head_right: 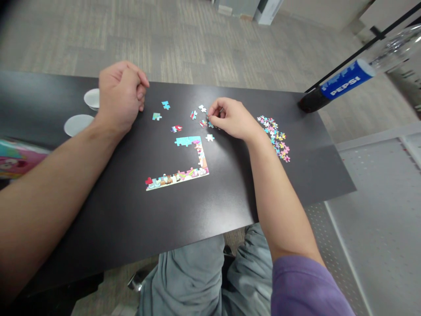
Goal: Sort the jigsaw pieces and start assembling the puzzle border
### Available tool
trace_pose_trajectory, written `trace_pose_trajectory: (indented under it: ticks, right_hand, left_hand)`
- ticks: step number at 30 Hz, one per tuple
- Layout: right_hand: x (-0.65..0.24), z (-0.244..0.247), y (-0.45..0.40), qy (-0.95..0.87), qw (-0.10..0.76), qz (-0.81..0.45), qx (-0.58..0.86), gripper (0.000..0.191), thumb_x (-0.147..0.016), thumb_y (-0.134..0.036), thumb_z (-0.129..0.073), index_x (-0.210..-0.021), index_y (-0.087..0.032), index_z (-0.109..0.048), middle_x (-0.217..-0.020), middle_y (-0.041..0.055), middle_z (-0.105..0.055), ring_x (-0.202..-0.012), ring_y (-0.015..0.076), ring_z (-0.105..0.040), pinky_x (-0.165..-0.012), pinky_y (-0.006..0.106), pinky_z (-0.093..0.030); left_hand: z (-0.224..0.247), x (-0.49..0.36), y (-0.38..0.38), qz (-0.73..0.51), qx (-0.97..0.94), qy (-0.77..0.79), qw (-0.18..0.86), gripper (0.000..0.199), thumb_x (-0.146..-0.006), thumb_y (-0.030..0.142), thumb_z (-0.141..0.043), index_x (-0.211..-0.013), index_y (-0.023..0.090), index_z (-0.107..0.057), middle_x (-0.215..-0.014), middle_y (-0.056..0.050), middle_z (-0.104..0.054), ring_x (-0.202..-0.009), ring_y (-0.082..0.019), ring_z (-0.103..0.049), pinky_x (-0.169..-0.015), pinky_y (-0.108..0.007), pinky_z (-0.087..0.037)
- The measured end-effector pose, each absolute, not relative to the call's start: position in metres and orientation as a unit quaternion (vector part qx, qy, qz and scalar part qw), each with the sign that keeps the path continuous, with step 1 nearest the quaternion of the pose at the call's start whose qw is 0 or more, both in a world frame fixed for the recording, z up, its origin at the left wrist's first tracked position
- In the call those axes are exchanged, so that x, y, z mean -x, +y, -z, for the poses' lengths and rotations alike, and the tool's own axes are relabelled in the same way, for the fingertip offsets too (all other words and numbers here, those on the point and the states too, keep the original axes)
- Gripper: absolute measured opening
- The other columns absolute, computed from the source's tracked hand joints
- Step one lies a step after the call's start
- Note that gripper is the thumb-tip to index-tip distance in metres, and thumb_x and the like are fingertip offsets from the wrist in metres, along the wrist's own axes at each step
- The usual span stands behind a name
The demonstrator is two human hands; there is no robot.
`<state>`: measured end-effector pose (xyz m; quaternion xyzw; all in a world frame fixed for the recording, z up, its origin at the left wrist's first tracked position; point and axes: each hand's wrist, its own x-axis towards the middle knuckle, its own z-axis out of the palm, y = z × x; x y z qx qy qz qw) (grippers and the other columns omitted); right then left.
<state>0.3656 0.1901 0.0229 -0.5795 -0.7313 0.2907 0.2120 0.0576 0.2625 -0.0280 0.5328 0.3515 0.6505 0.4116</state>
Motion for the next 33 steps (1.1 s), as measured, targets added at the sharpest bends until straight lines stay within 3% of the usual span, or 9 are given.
trace_pose_trajectory:
  ticks: [8,15,19,24,28,31,33]
  right_hand:
    - [-0.374,-0.016,0.197,-0.695,0.262,-0.308,0.595,0.024,-0.094,-0.035,-0.101,-0.104,-0.030,-0.079,-0.089,0.0017,-0.072,-0.084,0.0243,-0.063,-0.080,0.042,-0.053]
    - [-0.372,-0.023,0.193,-0.692,0.235,-0.339,0.592,0.043,-0.089,-0.055,-0.113,-0.106,-0.032,-0.080,-0.087,-0.0003,-0.069,-0.082,0.0218,-0.053,-0.077,0.047,-0.044]
    - [-0.373,-0.020,0.195,-0.701,0.242,-0.333,0.582,0.039,-0.089,-0.048,-0.110,-0.104,-0.030,-0.079,-0.086,-0.0004,-0.068,-0.078,0.0211,-0.053,-0.074,0.045,-0.041]
    - [-0.375,-0.016,0.199,-0.703,0.252,-0.343,0.569,0.037,-0.089,-0.038,-0.110,-0.104,-0.027,-0.078,-0.086,-0.0003,-0.070,-0.076,0.0192,-0.054,-0.066,0.040,-0.037]
    - [-0.376,-0.016,0.199,-0.699,0.260,-0.343,0.571,0.053,-0.083,-0.054,-0.120,-0.104,-0.030,-0.078,-0.087,0.0008,-0.071,-0.075,0.0205,-0.054,-0.064,0.040,-0.040]
    - [-0.375,-0.017,0.198,-0.697,0.256,-0.342,0.576,0.062,-0.079,-0.069,-0.120,-0.104,-0.031,-0.078,-0.088,0.0010,-0.072,-0.077,0.0220,-0.057,-0.066,0.041,-0.046]
    - [-0.374,-0.019,0.197,-0.694,0.249,-0.340,0.584,0.062,-0.079,-0.070,-0.119,-0.103,-0.032,-0.077,-0.091,0.0016,-0.074,-0.079,0.0232,-0.060,-0.067,0.042,-0.050]
  left_hand:
    - [0.035,-0.049,0.271,-0.615,-0.550,0.359,0.438,0.053,-0.106,0.061,-0.091,-0.070,0.032,-0.065,-0.055,0.003,-0.033,-0.056,-0.018,-0.032,-0.057,-0.040,-0.018]
    - [0.033,-0.048,0.272,-0.599,-0.558,0.388,0.423,0.048,-0.101,0.061,-0.088,-0.069,0.033,-0.066,-0.057,0.002,-0.037,-0.059,-0.019,-0.035,-0.061,-0.043,-0.021]
    - [0.037,-0.047,0.274,-0.595,-0.563,0.383,0.426,0.052,-0.099,0.070,-0.089,-0.070,0.036,-0.063,-0.058,0.001,-0.034,-0.061,-0.022,-0.034,-0.061,-0.043,-0.020]
    - [0.027,-0.048,0.262,-0.587,-0.565,0.397,0.421,0.041,-0.095,0.063,-0.087,-0.068,0.041,-0.066,-0.062,-0.001,-0.035,-0.063,-0.025,-0.031,-0.064,-0.045,-0.020]
    - [0.018,-0.049,0.254,-0.577,-0.568,0.404,0.425,0.043,-0.096,0.065,-0.088,-0.068,0.040,-0.067,-0.062,-0.001,-0.038,-0.063,-0.025,-0.032,-0.064,-0.045,-0.023]
    - [0.016,-0.053,0.251,-0.597,-0.554,0.400,0.421,0.041,-0.097,0.057,-0.087,-0.067,0.037,-0.067,-0.061,0.000,-0.036,-0.062,-0.023,-0.031,-0.063,-0.044,-0.021]
    - [0.016,-0.056,0.251,-0.611,-0.541,0.401,0.416,0.036,-0.095,0.051,-0.084,-0.065,0.038,-0.069,-0.060,-0.001,-0.035,-0.061,-0.024,-0.029,-0.063,-0.044,-0.018]
